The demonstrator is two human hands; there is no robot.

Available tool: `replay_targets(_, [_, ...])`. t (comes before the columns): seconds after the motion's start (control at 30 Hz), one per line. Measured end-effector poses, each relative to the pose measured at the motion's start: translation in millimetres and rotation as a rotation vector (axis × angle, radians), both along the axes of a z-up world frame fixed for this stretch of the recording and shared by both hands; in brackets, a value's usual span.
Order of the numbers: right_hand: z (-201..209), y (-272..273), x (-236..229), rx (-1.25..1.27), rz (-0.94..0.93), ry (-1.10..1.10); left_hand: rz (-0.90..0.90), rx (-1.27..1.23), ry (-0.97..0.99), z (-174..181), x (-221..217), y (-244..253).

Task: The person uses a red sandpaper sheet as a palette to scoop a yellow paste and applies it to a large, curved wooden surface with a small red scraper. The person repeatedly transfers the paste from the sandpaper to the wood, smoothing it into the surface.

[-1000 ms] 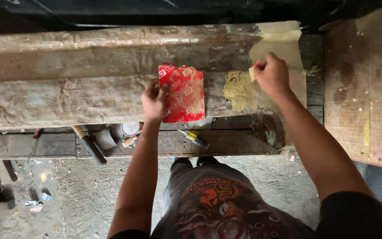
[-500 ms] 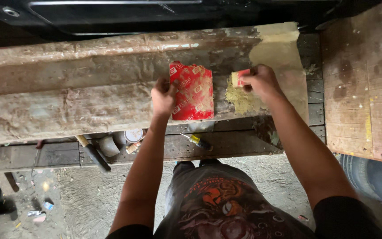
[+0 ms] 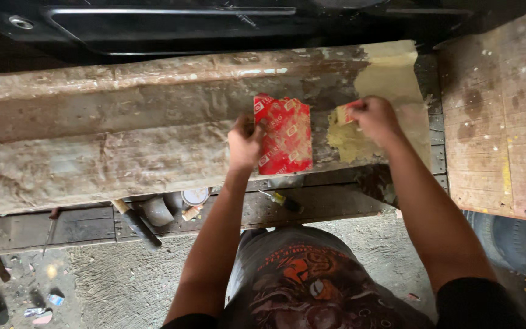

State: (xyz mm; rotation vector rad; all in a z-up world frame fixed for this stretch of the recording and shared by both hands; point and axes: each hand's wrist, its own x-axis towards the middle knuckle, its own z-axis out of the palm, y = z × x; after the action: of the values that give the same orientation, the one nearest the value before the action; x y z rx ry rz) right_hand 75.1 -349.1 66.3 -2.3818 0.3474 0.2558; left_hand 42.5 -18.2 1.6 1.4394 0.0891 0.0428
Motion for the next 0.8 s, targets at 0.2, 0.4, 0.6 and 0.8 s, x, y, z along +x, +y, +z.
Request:
replay_targets(0.2, [-22.2, 6.2, -0.3, -0.029, -0.022, -0.045, 0.001, -0.005, -0.015, -1.8, 2.2, -0.3])
replay_targets(0.4, [-31.3, 10.4, -3.9, -0.352, 0.042, -0.193, -0.028, -0.079, -0.012, -1.7, 1.7, -0.7])
replay_targets(0.6, [-13.0, 8.5, -7.3, -0.371, 0.020, -0.086, -0.029, -0.067, -0.046, -3.1, 0.8, 1.2])
replay_targets(0.8, [25.4, 17.0, -20.4, -0.352, 0.113, -0.176, -0.019, -0.024, -0.004, 0.7, 0.8, 4.3])
